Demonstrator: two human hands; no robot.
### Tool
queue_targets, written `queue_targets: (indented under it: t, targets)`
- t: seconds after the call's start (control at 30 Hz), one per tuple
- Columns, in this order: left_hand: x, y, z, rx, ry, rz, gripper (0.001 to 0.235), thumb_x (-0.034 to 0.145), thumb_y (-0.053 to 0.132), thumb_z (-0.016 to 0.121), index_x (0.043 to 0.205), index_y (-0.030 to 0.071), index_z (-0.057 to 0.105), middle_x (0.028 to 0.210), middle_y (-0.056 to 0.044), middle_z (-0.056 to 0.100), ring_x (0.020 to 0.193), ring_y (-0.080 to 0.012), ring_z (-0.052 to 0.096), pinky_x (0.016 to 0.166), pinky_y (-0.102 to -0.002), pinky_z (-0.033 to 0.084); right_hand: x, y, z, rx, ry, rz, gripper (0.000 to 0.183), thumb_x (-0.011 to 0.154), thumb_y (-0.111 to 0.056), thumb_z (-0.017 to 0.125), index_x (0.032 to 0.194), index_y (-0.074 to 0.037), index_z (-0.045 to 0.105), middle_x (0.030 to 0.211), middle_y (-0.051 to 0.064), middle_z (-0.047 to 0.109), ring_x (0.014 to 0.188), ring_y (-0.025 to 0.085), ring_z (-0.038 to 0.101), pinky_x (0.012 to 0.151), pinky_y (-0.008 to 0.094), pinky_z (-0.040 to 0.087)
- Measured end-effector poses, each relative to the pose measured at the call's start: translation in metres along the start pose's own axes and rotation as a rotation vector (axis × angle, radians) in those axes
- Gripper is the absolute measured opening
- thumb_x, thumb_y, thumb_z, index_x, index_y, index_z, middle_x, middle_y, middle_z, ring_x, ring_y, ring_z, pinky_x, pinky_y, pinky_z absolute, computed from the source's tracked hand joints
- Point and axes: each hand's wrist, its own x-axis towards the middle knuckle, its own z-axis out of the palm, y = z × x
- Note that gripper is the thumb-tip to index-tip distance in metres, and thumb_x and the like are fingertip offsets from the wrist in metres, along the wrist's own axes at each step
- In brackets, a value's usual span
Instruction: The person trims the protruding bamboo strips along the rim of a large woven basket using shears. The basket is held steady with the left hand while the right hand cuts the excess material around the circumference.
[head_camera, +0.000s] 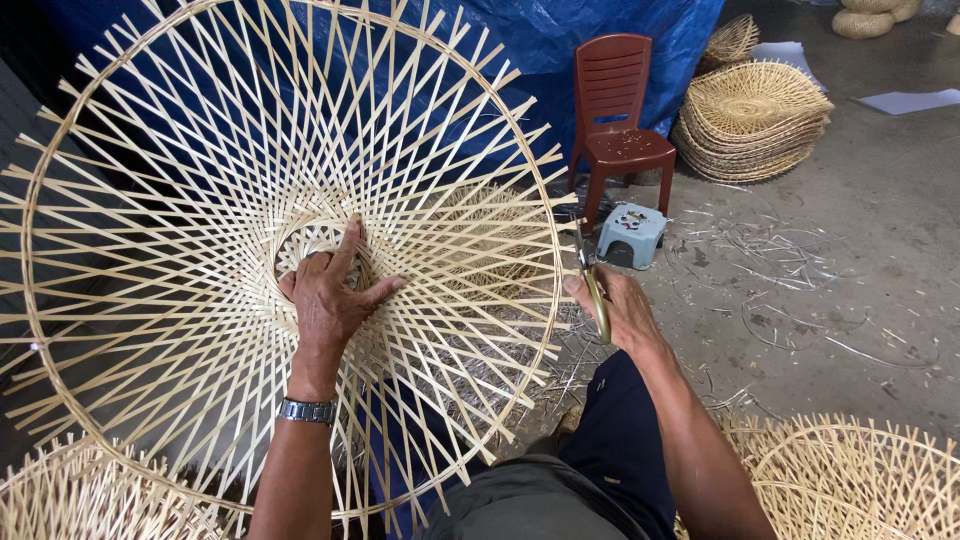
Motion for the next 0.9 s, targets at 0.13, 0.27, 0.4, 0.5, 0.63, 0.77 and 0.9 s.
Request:
queue_targets:
  t: [0.13, 0.27, 0.4, 0.5, 0.63, 0.77, 0.9]
  targets:
    - [-0.002, 0.002, -0.001, -0.005, 0.011, 0.016, 0.102, 0.068, 0.079, 0.071, 0.153, 0.026, 0.051, 0.074, -0.001, 0.054, 0.071, -0.0194, 0.049, 0.078, -0.045, 0.035, 0.002, -0.005, 0.001, 0.025, 0.023, 0.036, 0.079, 0.073, -0.089, 0.041, 0.071, -0.013, 0.060, 0.054, 0.000, 0.059, 0.046, 0.016, 0.062, 0.047, 0.037, 0.052]
    - [0.000, 0.002, 0.000, -0.019, -0.047, -0.014, 0.105, 0.068, 0.080, 0.071, 0.154, 0.025, 0.049, 0.072, -0.002, 0.054, 0.069, -0.0213, 0.050, 0.076, -0.044, 0.036, 0.001, -0.010, -0.003, 0.043, 0.027, -0.002, 0.075, 0.076, -0.085, 0.045, 0.073, -0.012, 0.062, 0.054, 0.001, 0.058, 0.045, 0.014, 0.061, 0.044, 0.035, 0.051]
    - [-0.001, 0.003, -0.002, 0.002, 0.000, 0.025, 0.102, 0.068, 0.079, 0.071, 0.152, 0.025, 0.051, 0.075, -0.003, 0.056, 0.072, -0.0204, 0.051, 0.077, -0.044, 0.036, -0.001, -0.014, -0.007, 0.027, 0.028, -0.061, 0.073, 0.080, -0.081, 0.047, 0.074, -0.011, 0.063, 0.053, 0.000, 0.058, 0.042, 0.012, 0.062, 0.041, 0.032, 0.051]
    - [-0.001, 0.002, -0.001, -0.011, 0.004, 0.015, 0.101, 0.068, 0.079, 0.071, 0.151, 0.025, 0.053, 0.074, -0.002, 0.056, 0.071, -0.0203, 0.051, 0.078, -0.045, 0.035, -0.004, -0.018, -0.007, 0.084, 0.038, -0.058, 0.069, 0.081, -0.078, 0.050, 0.073, -0.011, 0.063, 0.052, 0.001, 0.057, 0.040, 0.011, 0.062, 0.037, 0.029, 0.051]
    - [-0.001, 0.001, 0.002, -0.018, -0.014, -0.006, 0.100, 0.068, 0.079, 0.071, 0.150, 0.024, 0.055, 0.075, -0.003, 0.056, 0.071, -0.0215, 0.051, 0.077, -0.045, 0.034, -0.004, -0.024, -0.007, 0.142, 0.046, -0.086, 0.064, 0.085, -0.071, 0.055, 0.067, -0.009, 0.061, 0.049, 0.000, 0.054, 0.038, 0.012, 0.057, 0.035, 0.027, 0.049]
    - [-0.002, 0.000, 0.002, -0.023, 0.034, 0.010, 0.099, 0.067, 0.078, 0.072, 0.148, 0.024, 0.057, 0.076, -0.002, 0.057, 0.073, -0.0210, 0.052, 0.079, -0.045, 0.033, -0.008, -0.024, -0.006, 0.100, 0.094, -0.139, 0.060, 0.087, -0.066, 0.055, 0.064, -0.012, 0.061, 0.043, -0.002, 0.051, 0.035, 0.011, 0.054, 0.033, 0.027, 0.046]
    - [-0.003, 0.001, -0.004, -0.057, 0.025, -0.006, 0.098, 0.067, 0.078, 0.072, 0.148, 0.025, 0.057, 0.076, -0.002, 0.056, 0.074, -0.0202, 0.052, 0.081, -0.045, 0.033, -0.017, -0.016, 0.001, 0.205, 0.128, -0.106, 0.063, 0.085, -0.069, 0.058, 0.063, -0.010, 0.058, 0.045, -0.001, 0.052, 0.036, 0.012, 0.054, 0.034, 0.031, 0.045]
